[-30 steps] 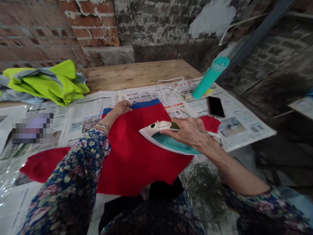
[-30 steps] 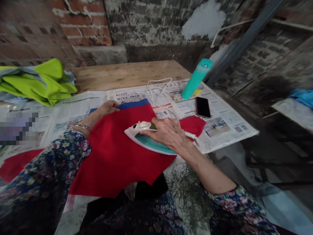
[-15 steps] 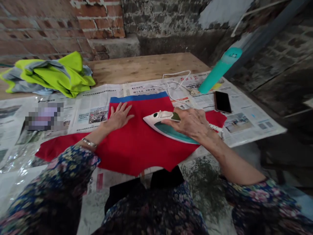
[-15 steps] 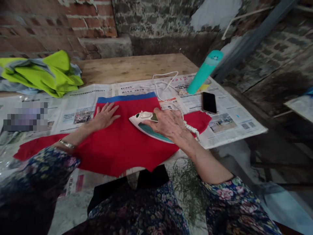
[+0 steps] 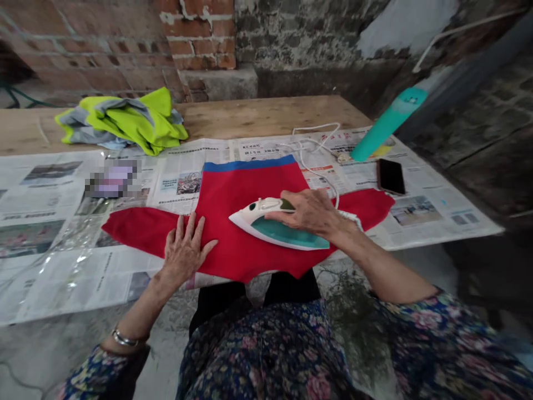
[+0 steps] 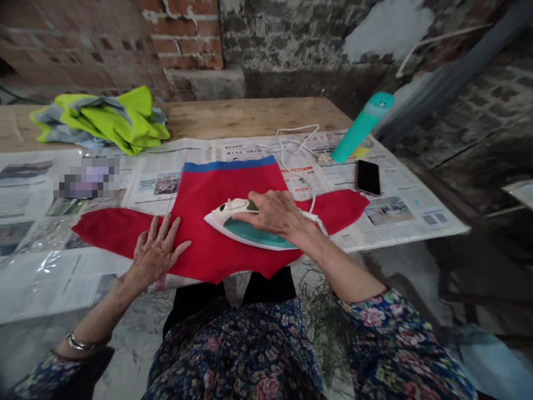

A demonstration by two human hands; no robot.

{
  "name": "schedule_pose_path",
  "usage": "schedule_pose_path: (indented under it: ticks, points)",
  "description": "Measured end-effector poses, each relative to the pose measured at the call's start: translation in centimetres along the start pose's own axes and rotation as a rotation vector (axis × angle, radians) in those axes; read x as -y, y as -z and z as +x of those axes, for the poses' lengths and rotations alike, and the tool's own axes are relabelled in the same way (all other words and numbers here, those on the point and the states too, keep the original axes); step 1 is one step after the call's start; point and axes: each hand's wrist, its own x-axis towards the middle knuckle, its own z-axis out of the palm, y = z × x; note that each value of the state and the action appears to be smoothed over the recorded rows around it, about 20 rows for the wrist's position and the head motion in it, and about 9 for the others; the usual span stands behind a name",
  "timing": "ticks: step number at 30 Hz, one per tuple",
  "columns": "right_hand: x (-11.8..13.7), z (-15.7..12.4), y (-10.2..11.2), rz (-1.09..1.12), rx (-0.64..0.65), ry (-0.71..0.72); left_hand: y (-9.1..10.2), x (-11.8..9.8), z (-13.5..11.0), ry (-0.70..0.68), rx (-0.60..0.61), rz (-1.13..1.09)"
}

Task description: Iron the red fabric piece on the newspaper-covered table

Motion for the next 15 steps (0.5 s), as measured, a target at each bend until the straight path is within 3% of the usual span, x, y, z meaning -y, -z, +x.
schedule_pose_path:
  ticks: [4, 7, 10, 15]
  points:
    - [-1.8, -0.1, -0.1, -0.035, -0.077, -0.181, -0.4, -1.1, -1.0, 0.066, -0.041, -0.010]
    - [-1.7, 0.4, -0.1, -0.033, -0.140, -0.236, -0.4, -1.4, -0.8, 0.086, -0.049, -0.028]
    - [-0.2, 1.6, 0.1, 0.005, -0.165, -0.180, 0.0, -0.6, 0.3, 0.135, -0.061, -0.076]
    - [4.0, 4.5, 0.3, 0.063, -0.061, -0.046, 0.6, 1.9, 3.3, 0.251, -0.104, -0.106]
